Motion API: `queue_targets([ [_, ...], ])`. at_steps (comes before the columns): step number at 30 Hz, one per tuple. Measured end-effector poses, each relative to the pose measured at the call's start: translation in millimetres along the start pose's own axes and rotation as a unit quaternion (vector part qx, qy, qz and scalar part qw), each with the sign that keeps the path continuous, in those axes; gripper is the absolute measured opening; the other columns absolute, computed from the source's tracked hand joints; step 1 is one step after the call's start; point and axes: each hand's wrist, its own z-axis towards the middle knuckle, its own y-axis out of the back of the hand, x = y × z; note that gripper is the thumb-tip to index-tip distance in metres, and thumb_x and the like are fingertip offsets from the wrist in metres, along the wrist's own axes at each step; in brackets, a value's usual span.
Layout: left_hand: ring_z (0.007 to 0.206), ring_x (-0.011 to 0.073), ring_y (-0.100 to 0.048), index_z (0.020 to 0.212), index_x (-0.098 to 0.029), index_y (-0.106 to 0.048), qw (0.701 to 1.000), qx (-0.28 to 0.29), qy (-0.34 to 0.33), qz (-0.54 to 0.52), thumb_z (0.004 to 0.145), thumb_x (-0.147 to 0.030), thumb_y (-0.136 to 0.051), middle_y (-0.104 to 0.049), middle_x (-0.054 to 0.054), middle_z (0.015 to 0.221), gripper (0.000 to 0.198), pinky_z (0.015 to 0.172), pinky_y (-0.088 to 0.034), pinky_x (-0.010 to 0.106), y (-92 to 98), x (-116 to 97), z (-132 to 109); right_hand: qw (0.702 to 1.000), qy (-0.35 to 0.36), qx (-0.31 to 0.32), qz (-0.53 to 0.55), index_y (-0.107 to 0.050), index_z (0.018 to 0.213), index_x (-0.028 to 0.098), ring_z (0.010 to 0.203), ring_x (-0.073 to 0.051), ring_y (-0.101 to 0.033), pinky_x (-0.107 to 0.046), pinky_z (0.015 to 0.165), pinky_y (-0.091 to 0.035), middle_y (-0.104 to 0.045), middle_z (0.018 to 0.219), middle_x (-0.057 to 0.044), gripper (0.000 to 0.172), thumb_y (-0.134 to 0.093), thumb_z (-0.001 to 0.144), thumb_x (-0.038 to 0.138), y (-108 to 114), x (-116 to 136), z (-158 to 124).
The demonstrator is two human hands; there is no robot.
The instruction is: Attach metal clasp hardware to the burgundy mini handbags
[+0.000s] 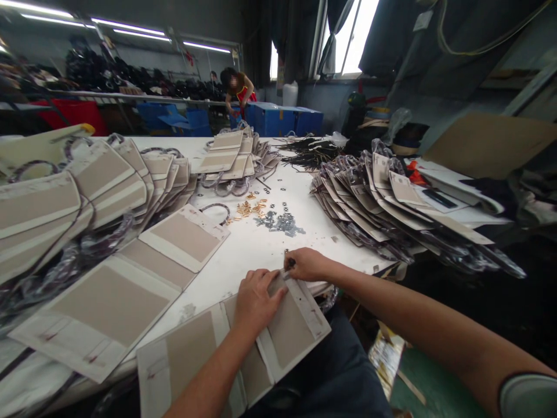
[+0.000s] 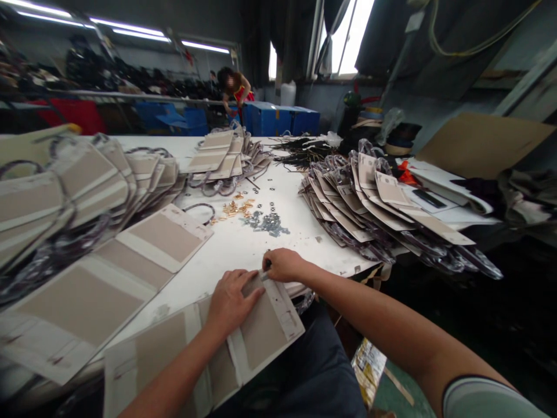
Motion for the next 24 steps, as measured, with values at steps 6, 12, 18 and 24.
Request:
queue_targets([
  [6,0.119,0.0302,-0.06,0.133,-0.018,-0.067,0.995,0.062,0.081,0.013,0.096,-0.043,-0.063,-0.071,0.011,0.125,0.045,0.104,-0.043,0.042,6.2,-6.0,9.8,0.995,-0.013,-0.089,-0.031,-0.077,0.098,0.025,0.098,-0.022,-0.068,-0.028,0.081,-0.045,-0.074,0.109,-0.004,0.018,-0.064,0.086,0.023,-21.4,-1.8,-20.0],
  [12,0.091,0.0301,-0.071,0.1,-0.026,-0.077,0.979,0.139,0.147,0.009,0.089,-0.05,-0.064,-0.078,0.008,0.096,0.03,0.072,-0.044,0.035,18.0,-13.6,27.5,0.987,-0.047,-0.149,-0.023,-0.072,0.102,0.025,0.089,-0.019,-0.068,-0.028,0.074,-0.042,-0.073,0.106,-0.004,0.016,-0.065,0.091,0.033,-37.5,-5.8,-34.5],
  [18,0.08,0.0234,-0.068,0.084,-0.024,-0.074,0.97,0.174,0.165,-0.025,0.084,-0.048,-0.063,-0.076,0.004,0.085,0.026,0.061,-0.036,0.029,45.7,-9.4,23.7,0.991,-0.055,-0.114,0.039,-0.075,0.099,0.026,0.085,-0.019,-0.068,-0.026,0.071,-0.041,-0.077,0.092,0.0,0.014,-0.07,0.089,0.033,-30.7,11.2,-36.5],
  [24,0.08,0.0231,-0.067,0.084,-0.024,-0.073,0.97,0.156,0.183,-0.033,0.085,-0.052,-0.059,-0.074,0.002,0.08,0.032,0.062,-0.035,0.029,90.9,34.0,9.4,0.992,-0.008,-0.117,0.036,-0.077,0.101,0.028,0.089,-0.019,-0.069,-0.027,0.071,-0.043,-0.079,0.098,0.0,0.018,-0.067,0.089,0.038,-28.7,61.1,-1.1],
])
